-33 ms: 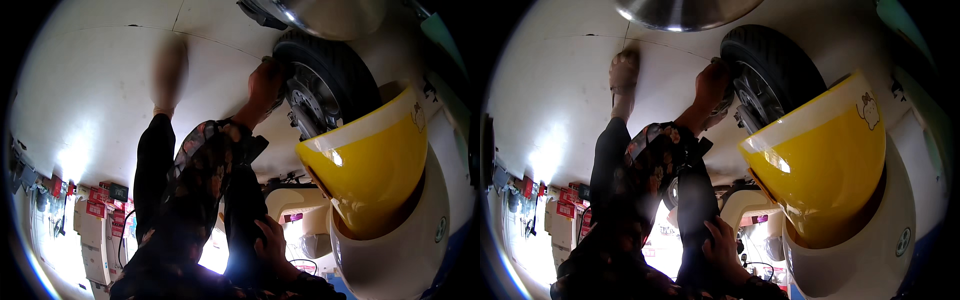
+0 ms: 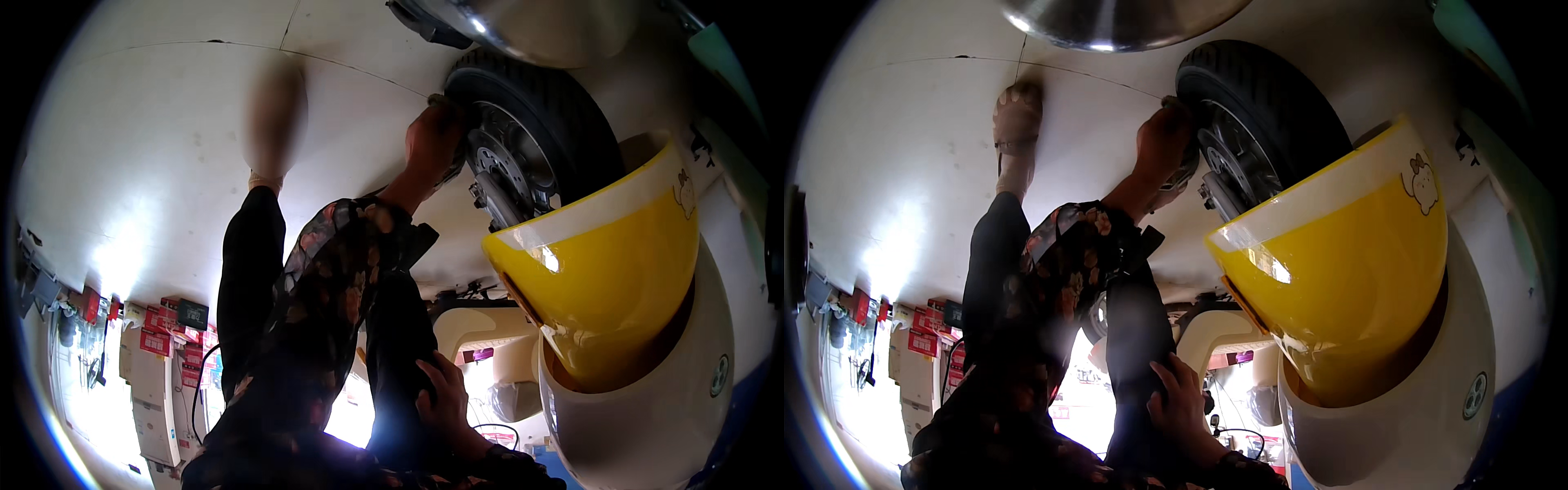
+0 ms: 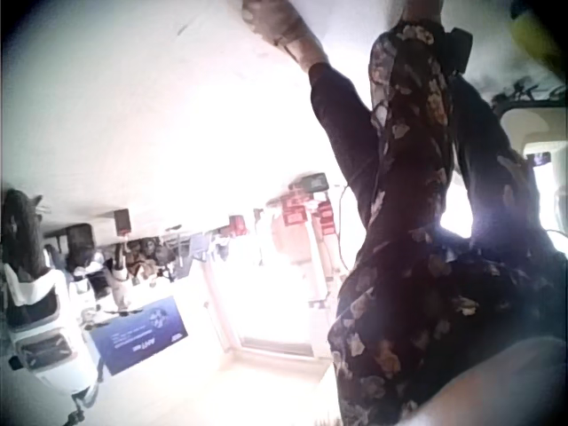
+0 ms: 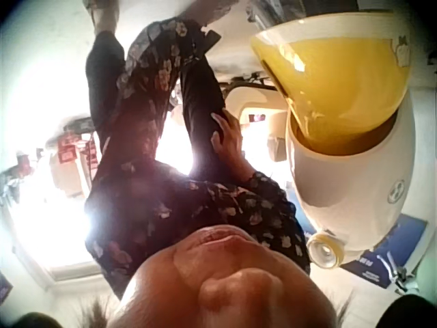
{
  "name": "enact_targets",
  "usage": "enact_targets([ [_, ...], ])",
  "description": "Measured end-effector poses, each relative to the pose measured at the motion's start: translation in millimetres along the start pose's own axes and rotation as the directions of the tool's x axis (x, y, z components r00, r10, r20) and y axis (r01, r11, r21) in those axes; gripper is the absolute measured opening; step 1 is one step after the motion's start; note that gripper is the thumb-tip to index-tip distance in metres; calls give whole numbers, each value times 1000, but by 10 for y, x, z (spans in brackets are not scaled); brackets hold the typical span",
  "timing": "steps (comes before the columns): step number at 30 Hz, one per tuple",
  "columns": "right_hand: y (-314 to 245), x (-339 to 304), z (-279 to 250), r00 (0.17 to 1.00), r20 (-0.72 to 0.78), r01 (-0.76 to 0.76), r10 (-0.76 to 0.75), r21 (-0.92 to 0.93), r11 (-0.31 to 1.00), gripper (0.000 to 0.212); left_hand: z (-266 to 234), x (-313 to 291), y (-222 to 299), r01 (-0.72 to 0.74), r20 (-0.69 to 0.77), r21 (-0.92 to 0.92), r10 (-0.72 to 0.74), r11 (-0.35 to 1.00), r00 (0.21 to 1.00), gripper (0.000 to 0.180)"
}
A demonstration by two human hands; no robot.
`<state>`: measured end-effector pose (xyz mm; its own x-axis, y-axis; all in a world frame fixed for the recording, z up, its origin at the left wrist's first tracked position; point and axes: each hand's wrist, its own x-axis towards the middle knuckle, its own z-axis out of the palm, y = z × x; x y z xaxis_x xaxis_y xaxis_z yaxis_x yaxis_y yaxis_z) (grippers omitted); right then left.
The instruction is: The person wipes down several electric scooters one at a time with a cloth, cleaning the handlebars, dashboard, body panels, and front fender.
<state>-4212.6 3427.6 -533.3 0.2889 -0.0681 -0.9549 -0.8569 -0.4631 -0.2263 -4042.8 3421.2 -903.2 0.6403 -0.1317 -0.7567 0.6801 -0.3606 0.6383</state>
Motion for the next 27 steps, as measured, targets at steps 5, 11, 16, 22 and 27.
enact_targets([
  [5,-33,59,-96,1000,14,-23,24,-57,998,55,328,-278,-549,-114,153,108,97,988,984,22],
  [11,-123,88,-156,999,23,-39,40,-57,998,54,631,-849,-796,89,174,-122,-67,988,982,19],
  [16,-179,110,-195,1000,13,-14,15,-58,998,54,623,-1188,-879,408,556,-162,-258,898,790,23],
  [22,-178,108,-176,1000,18,1,1,-97,995,55,1,-775,-471,540,337,-624,-429,564,838,29],
  [27,-160,104,-122,1000,14,0,2,-85,996,56,-176,-475,388,-73,138,-179,98,981,986,27],
])
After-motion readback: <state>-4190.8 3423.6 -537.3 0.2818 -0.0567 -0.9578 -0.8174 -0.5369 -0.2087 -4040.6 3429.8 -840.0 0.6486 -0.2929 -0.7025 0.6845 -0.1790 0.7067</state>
